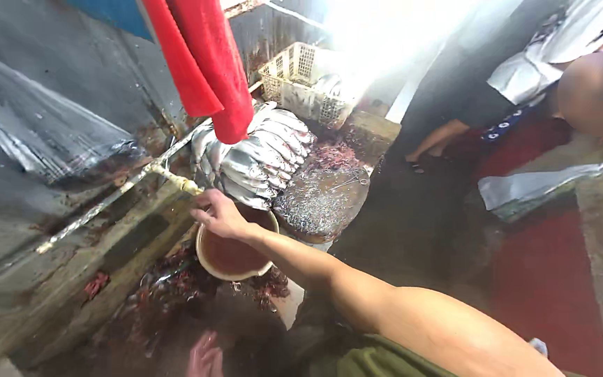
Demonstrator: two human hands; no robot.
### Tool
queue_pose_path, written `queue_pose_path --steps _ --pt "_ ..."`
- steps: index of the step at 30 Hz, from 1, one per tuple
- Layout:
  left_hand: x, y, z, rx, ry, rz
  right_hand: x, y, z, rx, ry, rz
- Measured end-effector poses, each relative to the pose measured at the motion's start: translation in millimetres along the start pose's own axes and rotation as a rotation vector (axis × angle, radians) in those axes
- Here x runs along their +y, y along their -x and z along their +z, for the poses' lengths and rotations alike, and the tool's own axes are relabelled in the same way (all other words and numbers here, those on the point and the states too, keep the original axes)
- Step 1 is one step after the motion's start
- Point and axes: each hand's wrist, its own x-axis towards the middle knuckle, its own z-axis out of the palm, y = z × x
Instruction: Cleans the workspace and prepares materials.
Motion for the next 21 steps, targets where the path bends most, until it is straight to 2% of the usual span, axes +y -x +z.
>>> queue_pose_path --steps 3,6,9,12,13,15,16,17,18,19,20,21 --pt "23 -65 23 -0.107 0.174 0.038 14 -54 -29 0.073 -0.066 0.064" --pt "57 -139 63 -0.194 0.333 0.029 36 -76 -37 -0.001 -0.19 0.152" --pt "82 -222 111 -0.202 0.556 -0.115 72 -76 -11 -0.022 -0.414 0.233" --pt "98 -294 150 -0.121 0.815 -0.267 108 -63 24 -0.002 -0.554 0.361" --pt "105 -312 154 -0.114 0.867 -0.312 109 -58 27 -0.005 -0.521 0.426" --pt "137 -328 163 -0.04 0.892 -0.426 78 -50 4 -0.038 -0.386 0.527" --pt "153 -323 168 -0.028 0.875 -0.373 82 -41 -6 -0.05 -0.314 0.365" --pt "153 -314 174 -0.058 0.839 -0.163 120 -32 -3 -0.014 -0.278 -0.097" --pt "191 -304 169 -0.053 0.734 -0.266 65 -35 -25 -0.179 -0.283 0.349" --pt "229 -298 160 -0.041 0.65 -0.406 13 -52 -32 -0.252 -0.314 0.773" --pt "262 -293 146 -0.018 0.568 -0.496 -2 -58 -21 -0.242 -0.354 0.91" --pt "276 -289 128 -0.017 0.56 -0.498 13 -50 0 -0.222 -0.407 0.81"
